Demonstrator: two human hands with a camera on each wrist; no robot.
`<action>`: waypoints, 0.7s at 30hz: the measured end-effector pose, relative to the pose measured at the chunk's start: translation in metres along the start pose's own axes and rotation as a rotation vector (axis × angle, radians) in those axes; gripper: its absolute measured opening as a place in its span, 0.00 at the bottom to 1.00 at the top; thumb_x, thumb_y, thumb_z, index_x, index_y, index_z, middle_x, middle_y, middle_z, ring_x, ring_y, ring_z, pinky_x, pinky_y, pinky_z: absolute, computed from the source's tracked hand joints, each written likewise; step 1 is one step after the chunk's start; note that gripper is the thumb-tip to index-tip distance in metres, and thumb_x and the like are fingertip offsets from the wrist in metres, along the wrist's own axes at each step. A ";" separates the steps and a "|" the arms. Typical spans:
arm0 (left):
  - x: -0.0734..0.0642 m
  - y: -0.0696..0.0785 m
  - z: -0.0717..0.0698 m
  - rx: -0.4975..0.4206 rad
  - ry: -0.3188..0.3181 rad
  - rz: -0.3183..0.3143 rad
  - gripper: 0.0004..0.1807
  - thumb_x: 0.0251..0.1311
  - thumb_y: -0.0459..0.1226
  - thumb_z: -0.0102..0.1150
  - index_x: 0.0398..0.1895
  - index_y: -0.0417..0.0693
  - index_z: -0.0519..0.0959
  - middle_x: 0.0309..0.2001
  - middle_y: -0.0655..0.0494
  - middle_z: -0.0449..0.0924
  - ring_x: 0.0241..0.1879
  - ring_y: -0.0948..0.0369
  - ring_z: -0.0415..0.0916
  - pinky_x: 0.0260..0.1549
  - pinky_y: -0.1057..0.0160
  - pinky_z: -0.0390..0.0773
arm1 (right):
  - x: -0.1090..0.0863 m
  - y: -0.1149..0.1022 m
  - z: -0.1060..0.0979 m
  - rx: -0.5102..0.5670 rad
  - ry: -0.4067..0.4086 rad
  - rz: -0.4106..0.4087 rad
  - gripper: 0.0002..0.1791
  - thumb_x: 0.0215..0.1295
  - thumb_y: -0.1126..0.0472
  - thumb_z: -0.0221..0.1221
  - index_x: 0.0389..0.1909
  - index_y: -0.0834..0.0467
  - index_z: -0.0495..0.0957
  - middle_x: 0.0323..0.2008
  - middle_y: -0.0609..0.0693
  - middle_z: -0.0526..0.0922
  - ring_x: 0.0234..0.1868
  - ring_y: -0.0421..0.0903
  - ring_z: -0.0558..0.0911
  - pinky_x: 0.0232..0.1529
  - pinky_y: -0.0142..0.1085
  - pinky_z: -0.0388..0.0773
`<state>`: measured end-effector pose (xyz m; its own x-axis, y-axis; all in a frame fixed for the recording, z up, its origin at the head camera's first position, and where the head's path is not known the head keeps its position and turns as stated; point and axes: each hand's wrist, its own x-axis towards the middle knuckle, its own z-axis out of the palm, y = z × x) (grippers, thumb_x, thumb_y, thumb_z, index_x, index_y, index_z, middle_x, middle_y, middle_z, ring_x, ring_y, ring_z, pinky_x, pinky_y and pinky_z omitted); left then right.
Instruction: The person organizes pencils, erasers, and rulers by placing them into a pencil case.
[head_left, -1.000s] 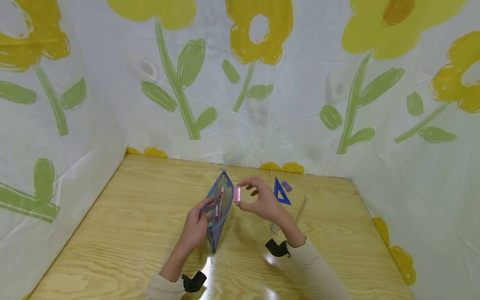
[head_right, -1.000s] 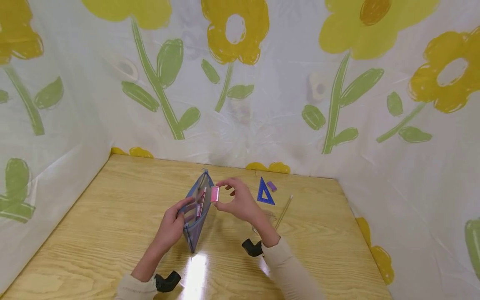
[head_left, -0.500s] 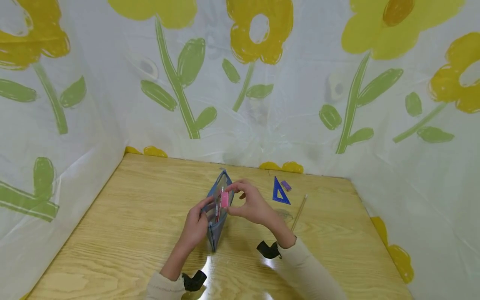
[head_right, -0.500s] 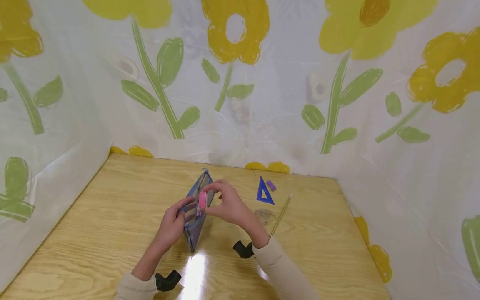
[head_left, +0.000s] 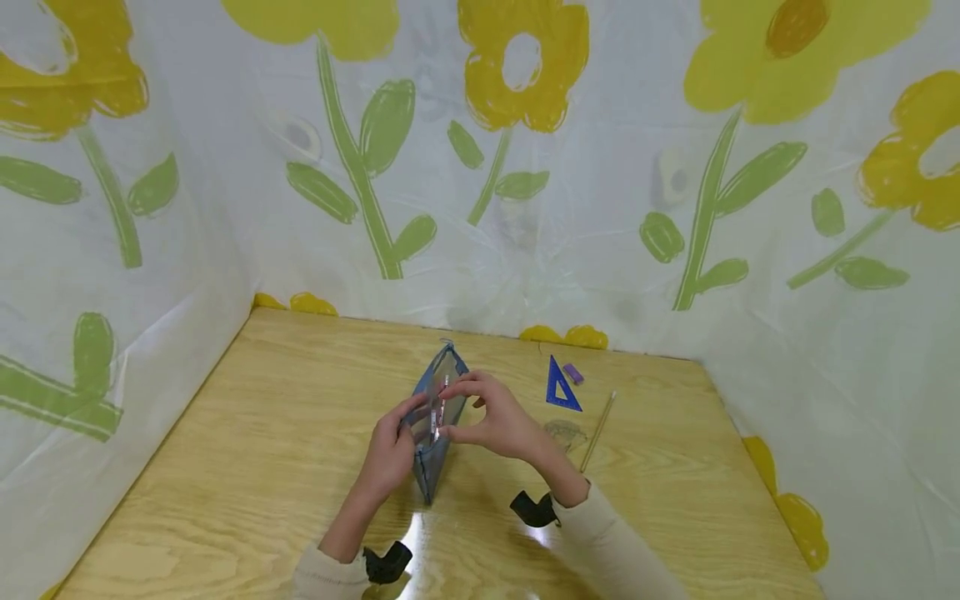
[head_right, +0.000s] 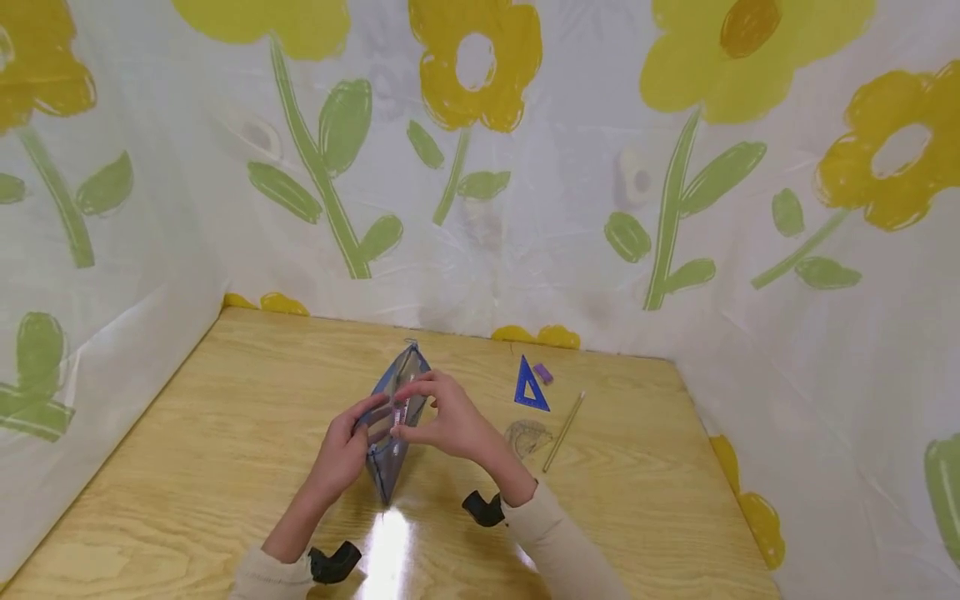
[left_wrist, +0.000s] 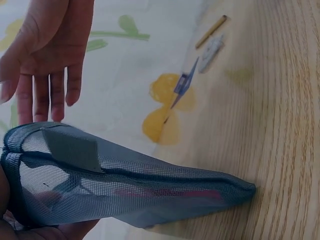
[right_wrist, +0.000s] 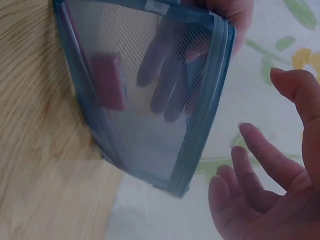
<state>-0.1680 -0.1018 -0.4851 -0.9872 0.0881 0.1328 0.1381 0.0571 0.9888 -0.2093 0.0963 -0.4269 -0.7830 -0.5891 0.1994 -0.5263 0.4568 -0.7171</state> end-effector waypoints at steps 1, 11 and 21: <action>-0.001 0.000 -0.001 0.004 0.004 -0.006 0.29 0.68 0.20 0.27 0.72 0.27 0.64 0.67 0.27 0.69 0.66 0.36 0.70 0.49 0.57 0.87 | -0.001 0.001 -0.001 0.002 0.011 -0.003 0.22 0.60 0.57 0.72 0.55 0.55 0.84 0.58 0.51 0.79 0.57 0.56 0.78 0.49 0.42 0.79; -0.004 -0.002 -0.006 -0.055 0.014 -0.007 0.30 0.66 0.18 0.26 0.71 0.23 0.63 0.71 0.27 0.62 0.69 0.34 0.66 0.64 0.46 0.77 | -0.016 0.016 -0.006 0.048 0.097 -0.006 0.21 0.61 0.58 0.71 0.55 0.55 0.83 0.55 0.48 0.80 0.52 0.47 0.75 0.50 0.41 0.79; -0.008 -0.005 -0.013 -0.042 0.044 -0.044 0.29 0.68 0.20 0.26 0.72 0.25 0.62 0.71 0.28 0.62 0.68 0.34 0.67 0.63 0.45 0.77 | -0.043 0.045 -0.012 0.074 0.141 0.051 0.17 0.66 0.60 0.67 0.55 0.50 0.82 0.54 0.49 0.80 0.51 0.47 0.76 0.53 0.49 0.80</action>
<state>-0.1614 -0.1158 -0.4900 -0.9950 0.0426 0.0906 0.0915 0.0187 0.9956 -0.2035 0.1502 -0.4597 -0.8497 -0.4645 0.2493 -0.4626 0.4302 -0.7752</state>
